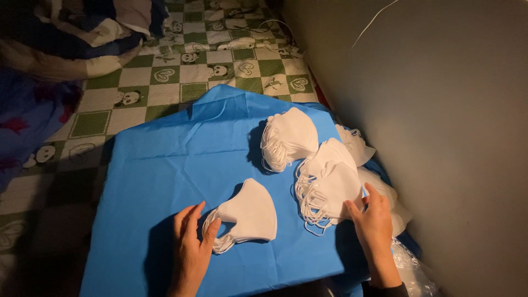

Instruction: Sorting and inspecting white face masks one by one and placing them into a plastic bag.

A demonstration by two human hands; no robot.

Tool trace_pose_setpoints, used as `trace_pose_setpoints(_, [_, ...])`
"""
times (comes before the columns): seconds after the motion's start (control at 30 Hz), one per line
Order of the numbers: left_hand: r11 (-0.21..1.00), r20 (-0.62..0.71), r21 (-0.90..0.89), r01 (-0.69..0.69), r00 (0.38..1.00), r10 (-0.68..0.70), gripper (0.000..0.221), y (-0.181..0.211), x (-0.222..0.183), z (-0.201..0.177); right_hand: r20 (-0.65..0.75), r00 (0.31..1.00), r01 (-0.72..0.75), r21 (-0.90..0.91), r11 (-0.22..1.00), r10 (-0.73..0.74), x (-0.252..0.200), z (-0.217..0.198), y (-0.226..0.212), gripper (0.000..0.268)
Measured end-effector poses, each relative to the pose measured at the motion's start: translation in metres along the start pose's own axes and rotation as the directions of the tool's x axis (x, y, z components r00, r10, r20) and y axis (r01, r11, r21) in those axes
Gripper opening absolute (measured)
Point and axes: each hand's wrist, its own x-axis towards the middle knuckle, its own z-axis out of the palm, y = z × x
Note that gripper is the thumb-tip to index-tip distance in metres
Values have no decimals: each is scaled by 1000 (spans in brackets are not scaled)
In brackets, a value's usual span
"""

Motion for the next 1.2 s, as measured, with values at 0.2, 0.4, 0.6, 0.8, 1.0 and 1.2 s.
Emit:
trace_pose_setpoints(0.2, [1000, 7, 4, -3, 1000, 3, 59, 2, 0, -1, -52, 998, 29, 27, 999, -28, -2, -6, -10, 59])
trace_pose_setpoints(0.4, [1000, -29, 5, -29, 999, 29, 58, 5, 0, -3, -145, 989, 76, 236, 969, -42, -8, -26, -27, 15])
trace_pose_setpoints(0.6, [978, -170, 39, -204, 963, 208, 53, 24, -5, -10, -117, 986, 151, 360, 921, -116, -35, -65, -58, 17])
trace_pose_setpoints(0.8, [871, -102, -168, -461, 887, 450, 81, 100, -11, -26, 108, 938, 142, 747, 649, -329, -63, -68, -70, 21])
trace_pose_setpoints(1.0, [849, -30, -513, -128, 991, 131, 58, 87, -11, -20, 385, 918, -294, 823, 486, -95, -68, -34, -113, 44])
trace_pose_setpoints(1.2, [958, -265, -119, -260, 939, 222, 40, 66, 2, -26, 347, 908, -39, 629, 776, -236, -77, -2, -142, 59])
